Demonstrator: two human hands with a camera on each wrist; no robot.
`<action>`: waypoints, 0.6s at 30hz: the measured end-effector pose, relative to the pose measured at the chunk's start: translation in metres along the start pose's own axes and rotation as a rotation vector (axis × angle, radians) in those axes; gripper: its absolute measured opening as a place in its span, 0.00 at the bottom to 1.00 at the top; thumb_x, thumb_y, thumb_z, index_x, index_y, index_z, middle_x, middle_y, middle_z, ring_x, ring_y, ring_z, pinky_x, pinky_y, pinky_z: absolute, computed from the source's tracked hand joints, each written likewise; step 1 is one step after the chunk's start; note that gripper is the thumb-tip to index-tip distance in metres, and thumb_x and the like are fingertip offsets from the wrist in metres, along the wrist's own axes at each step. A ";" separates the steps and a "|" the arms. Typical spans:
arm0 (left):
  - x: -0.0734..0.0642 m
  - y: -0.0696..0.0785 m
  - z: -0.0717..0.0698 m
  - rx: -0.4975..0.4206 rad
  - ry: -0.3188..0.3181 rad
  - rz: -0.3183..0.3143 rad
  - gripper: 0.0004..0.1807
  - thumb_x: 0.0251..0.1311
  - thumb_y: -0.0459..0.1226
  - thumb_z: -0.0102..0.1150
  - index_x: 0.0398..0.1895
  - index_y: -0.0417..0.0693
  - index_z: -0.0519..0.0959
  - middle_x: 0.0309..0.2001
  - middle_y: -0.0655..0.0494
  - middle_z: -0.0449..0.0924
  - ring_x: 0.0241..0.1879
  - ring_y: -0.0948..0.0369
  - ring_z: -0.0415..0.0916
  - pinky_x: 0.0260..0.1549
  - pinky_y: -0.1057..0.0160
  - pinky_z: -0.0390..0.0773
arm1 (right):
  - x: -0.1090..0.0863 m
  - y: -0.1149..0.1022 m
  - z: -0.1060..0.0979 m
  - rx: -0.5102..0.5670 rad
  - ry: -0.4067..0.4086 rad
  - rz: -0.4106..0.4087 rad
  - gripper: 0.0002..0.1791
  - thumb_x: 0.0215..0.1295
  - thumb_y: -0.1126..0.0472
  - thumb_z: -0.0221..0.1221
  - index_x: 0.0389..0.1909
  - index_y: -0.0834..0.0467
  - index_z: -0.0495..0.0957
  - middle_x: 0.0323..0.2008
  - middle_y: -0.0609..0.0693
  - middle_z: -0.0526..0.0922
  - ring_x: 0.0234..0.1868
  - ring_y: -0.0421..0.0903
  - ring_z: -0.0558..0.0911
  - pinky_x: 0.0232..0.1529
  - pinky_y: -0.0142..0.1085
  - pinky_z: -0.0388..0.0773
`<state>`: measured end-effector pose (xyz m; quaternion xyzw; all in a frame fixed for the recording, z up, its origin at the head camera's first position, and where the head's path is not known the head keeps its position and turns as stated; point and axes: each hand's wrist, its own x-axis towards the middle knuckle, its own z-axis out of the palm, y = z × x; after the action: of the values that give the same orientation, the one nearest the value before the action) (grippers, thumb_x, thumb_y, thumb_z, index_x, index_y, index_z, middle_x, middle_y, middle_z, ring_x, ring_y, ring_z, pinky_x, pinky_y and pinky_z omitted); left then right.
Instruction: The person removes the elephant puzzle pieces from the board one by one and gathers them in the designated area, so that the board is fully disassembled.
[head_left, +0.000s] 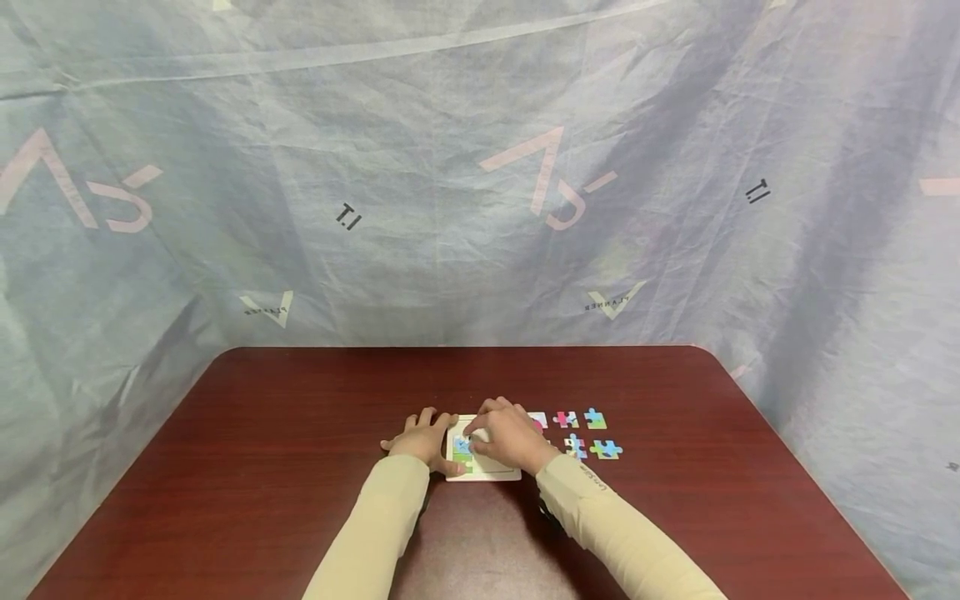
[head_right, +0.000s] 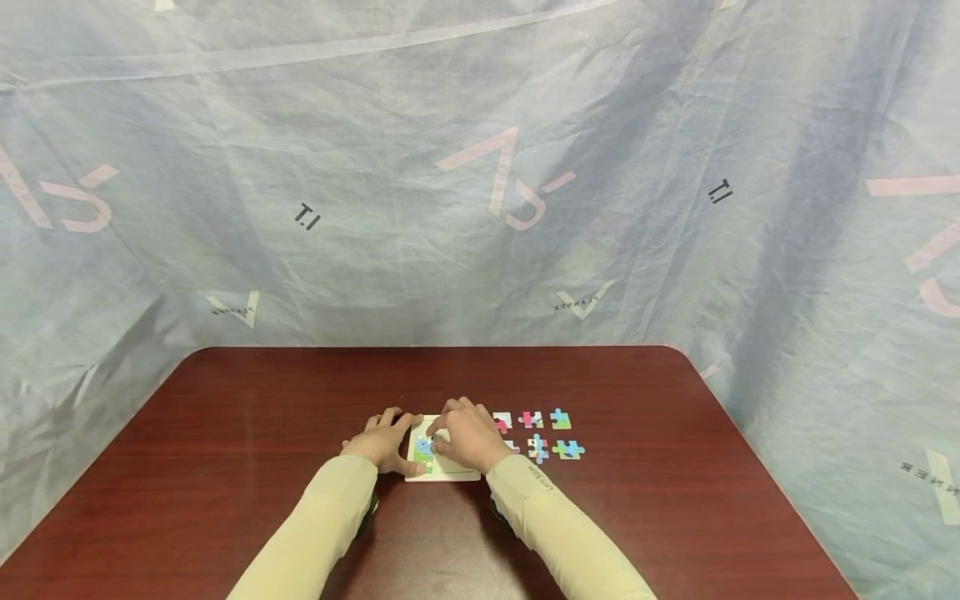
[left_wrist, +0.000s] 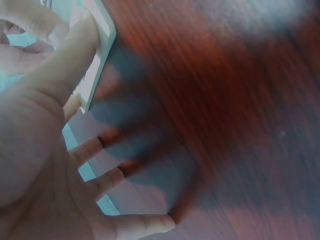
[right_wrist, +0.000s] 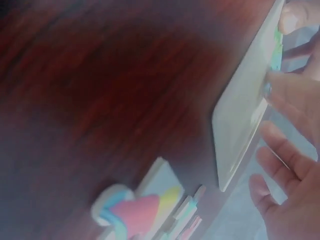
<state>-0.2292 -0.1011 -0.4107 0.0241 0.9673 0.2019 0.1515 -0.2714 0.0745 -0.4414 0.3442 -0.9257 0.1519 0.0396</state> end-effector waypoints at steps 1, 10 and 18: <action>0.000 0.000 0.000 0.000 0.000 0.002 0.46 0.56 0.47 0.76 0.76 0.52 0.64 0.77 0.39 0.53 0.76 0.38 0.50 0.57 0.18 0.57 | -0.001 0.000 0.000 -0.006 -0.006 -0.006 0.08 0.64 0.56 0.70 0.44 0.49 0.90 0.43 0.47 0.82 0.47 0.47 0.76 0.43 0.42 0.72; -0.002 0.001 0.000 -0.007 0.000 0.002 0.45 0.57 0.47 0.75 0.76 0.52 0.64 0.77 0.39 0.52 0.76 0.38 0.49 0.58 0.19 0.56 | -0.001 -0.001 0.000 0.039 -0.024 0.021 0.11 0.59 0.53 0.74 0.42 0.51 0.88 0.43 0.47 0.81 0.48 0.48 0.76 0.49 0.46 0.74; -0.002 0.001 0.001 0.001 0.007 0.003 0.45 0.56 0.47 0.76 0.76 0.52 0.65 0.77 0.39 0.53 0.76 0.38 0.49 0.57 0.19 0.57 | 0.003 -0.005 0.000 0.038 0.024 0.046 0.12 0.54 0.54 0.77 0.35 0.50 0.84 0.41 0.46 0.80 0.48 0.48 0.77 0.48 0.46 0.74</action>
<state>-0.2270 -0.1001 -0.4104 0.0248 0.9680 0.2015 0.1478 -0.2700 0.0689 -0.4398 0.3214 -0.9298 0.1746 0.0408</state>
